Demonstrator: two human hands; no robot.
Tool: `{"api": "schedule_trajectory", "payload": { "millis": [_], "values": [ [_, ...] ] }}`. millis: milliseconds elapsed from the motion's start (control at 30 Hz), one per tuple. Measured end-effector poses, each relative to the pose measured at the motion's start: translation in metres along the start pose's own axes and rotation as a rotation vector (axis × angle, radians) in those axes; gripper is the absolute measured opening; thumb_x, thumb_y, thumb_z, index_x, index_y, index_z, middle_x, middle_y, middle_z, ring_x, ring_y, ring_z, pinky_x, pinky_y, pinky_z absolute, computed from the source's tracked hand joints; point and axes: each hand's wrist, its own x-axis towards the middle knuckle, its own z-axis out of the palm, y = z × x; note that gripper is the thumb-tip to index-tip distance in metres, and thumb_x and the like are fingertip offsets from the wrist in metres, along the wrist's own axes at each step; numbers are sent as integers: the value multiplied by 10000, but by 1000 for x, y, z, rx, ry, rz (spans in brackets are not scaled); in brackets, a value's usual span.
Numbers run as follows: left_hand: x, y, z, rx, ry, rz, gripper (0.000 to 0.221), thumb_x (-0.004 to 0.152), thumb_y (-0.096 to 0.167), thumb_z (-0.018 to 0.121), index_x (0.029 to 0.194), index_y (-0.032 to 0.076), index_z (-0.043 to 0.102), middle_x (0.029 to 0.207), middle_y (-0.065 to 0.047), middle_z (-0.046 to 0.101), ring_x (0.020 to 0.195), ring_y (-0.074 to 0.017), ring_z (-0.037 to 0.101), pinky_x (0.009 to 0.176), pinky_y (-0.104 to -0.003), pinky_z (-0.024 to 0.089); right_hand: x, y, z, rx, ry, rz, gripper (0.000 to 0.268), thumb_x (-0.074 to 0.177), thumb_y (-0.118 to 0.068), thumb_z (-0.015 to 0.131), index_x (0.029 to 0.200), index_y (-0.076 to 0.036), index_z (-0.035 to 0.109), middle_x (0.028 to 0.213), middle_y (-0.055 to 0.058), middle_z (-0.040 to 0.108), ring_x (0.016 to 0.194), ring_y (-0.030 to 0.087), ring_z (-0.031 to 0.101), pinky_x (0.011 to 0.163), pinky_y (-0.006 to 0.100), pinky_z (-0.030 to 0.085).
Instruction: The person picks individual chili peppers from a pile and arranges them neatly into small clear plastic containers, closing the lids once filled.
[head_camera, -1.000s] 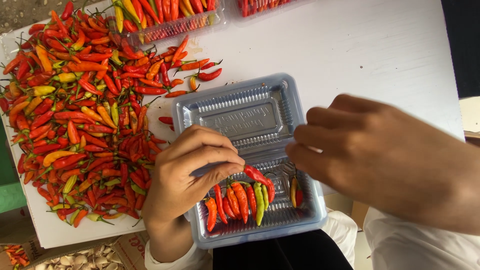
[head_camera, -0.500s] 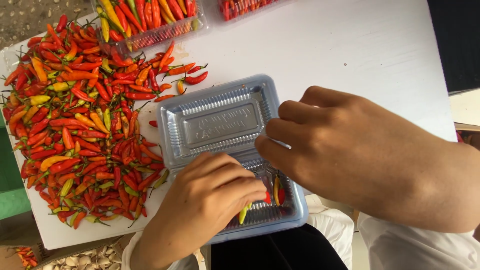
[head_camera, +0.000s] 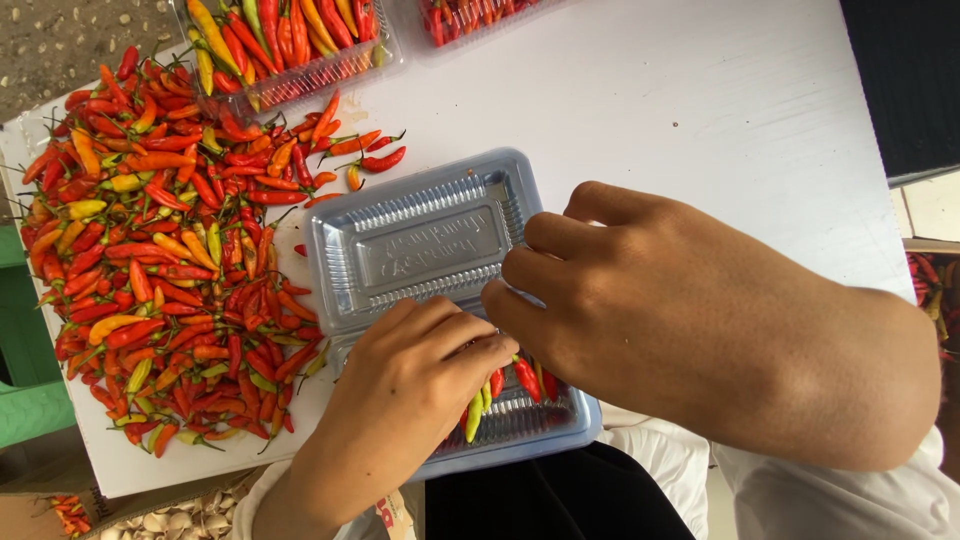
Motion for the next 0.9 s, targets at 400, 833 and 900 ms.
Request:
{"api": "schedule_trajectory", "payload": {
  "millis": [400,833,900],
  "values": [
    [-2,-1,-8,-26,34,1,240,945,68,757,1170,42,678,906,-36,645,813,-235,582,751,-401,478,1,1,0,10,4,3,129,954,-94,620,882,-200,615,766,-9,622,736,262,609,700,391,497],
    [-59,-98,-16,-252,744,-367,124,1070,54,656,1119,-56,687,909,-143,711,734,-149,613,635,-240,480,11,9,10,11,-52,-28,82,962,-126,620,1016,-186,635,820,3,682,719,253,639,688,407,534],
    [-54,-111,-9,-364,934,-493,157,1113,56,624,1147,-92,664,1065,-195,706,894,-236,696,828,-304,582,14,11,14,26,-71,-27,272,928,-205,678,1193,-155,645,869,5,704,756,248,658,724,414,558]
  ]
}}
